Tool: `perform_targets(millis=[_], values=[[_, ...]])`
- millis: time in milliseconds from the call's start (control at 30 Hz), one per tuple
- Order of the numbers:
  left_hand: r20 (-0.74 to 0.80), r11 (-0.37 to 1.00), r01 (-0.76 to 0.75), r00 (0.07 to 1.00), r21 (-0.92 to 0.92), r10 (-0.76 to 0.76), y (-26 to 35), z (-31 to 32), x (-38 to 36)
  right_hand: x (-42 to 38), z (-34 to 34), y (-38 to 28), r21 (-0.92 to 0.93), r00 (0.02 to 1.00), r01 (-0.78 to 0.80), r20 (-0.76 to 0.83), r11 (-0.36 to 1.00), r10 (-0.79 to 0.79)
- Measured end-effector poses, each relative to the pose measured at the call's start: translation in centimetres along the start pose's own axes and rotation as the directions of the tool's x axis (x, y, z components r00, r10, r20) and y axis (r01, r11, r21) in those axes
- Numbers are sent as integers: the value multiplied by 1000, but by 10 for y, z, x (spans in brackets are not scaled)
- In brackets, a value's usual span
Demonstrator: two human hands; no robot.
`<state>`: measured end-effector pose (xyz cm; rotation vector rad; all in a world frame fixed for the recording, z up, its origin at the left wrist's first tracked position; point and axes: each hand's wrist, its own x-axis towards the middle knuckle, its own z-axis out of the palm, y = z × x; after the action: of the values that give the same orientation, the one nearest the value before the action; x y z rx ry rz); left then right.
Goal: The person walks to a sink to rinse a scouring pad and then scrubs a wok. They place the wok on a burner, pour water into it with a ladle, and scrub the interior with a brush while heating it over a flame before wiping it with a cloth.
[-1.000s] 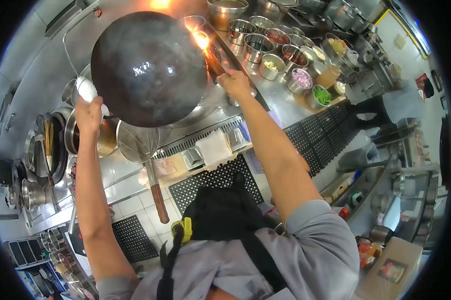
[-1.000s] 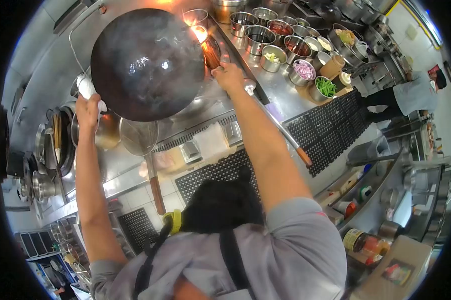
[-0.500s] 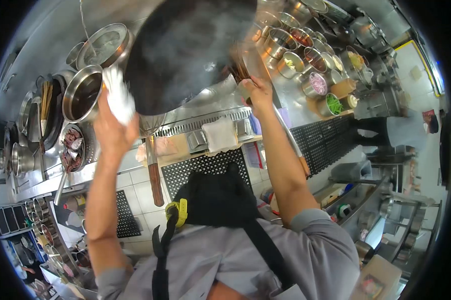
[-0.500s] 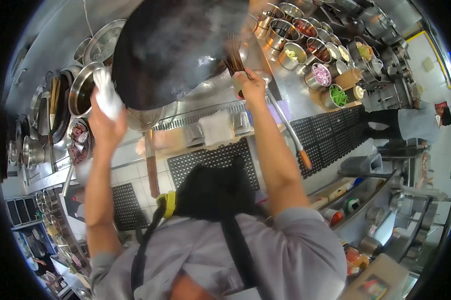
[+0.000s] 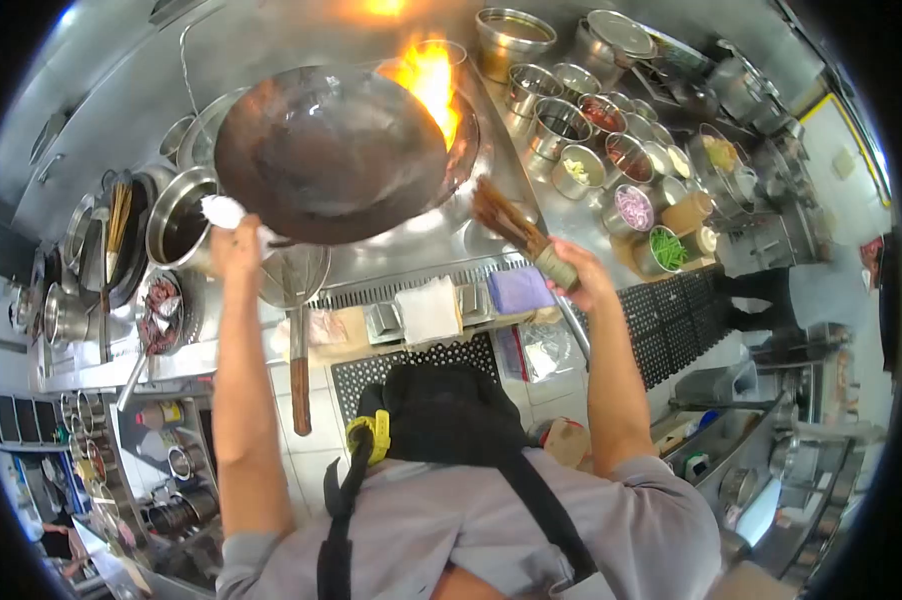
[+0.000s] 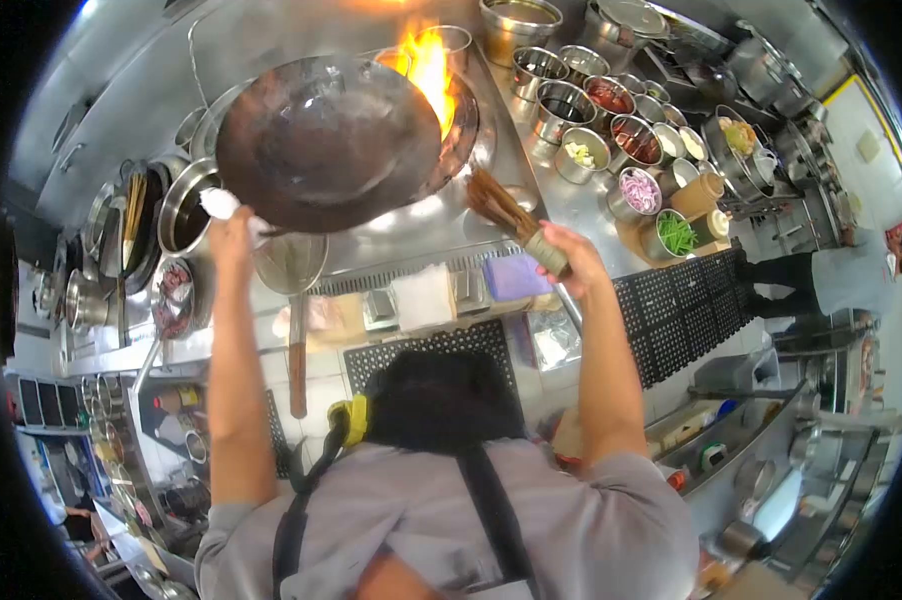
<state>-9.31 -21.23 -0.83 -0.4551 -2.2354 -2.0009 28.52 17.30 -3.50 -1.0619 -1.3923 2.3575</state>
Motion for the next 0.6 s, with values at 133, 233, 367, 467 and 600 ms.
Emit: perform_targets(millis=[133, 233, 367, 467, 600], values=[[-144, 914, 321, 921, -247, -362, 5, 109, -45, 18, -10, 21, -237, 996, -82, 10, 968, 86], [-234, 914, 245, 915, -322, -328, -24, 176, -55, 45, -3, 48, -493, 998, 2, -57, 870, -35], [74, 642, 609, 749, -465, -658, -11, 199, -69, 46, -23, 82, -851, 927, 201, 5, 485, -375], [233, 549, 681, 705, -484, -669, -8, 194, -78, 9, -37, 64, -800, 861, 358, 83, 482, -501], [470, 471, 704, 708, -531, -528, -13, 142, -103, -45, -107, 113, -944, 877, 235, 103, 231, -469]])
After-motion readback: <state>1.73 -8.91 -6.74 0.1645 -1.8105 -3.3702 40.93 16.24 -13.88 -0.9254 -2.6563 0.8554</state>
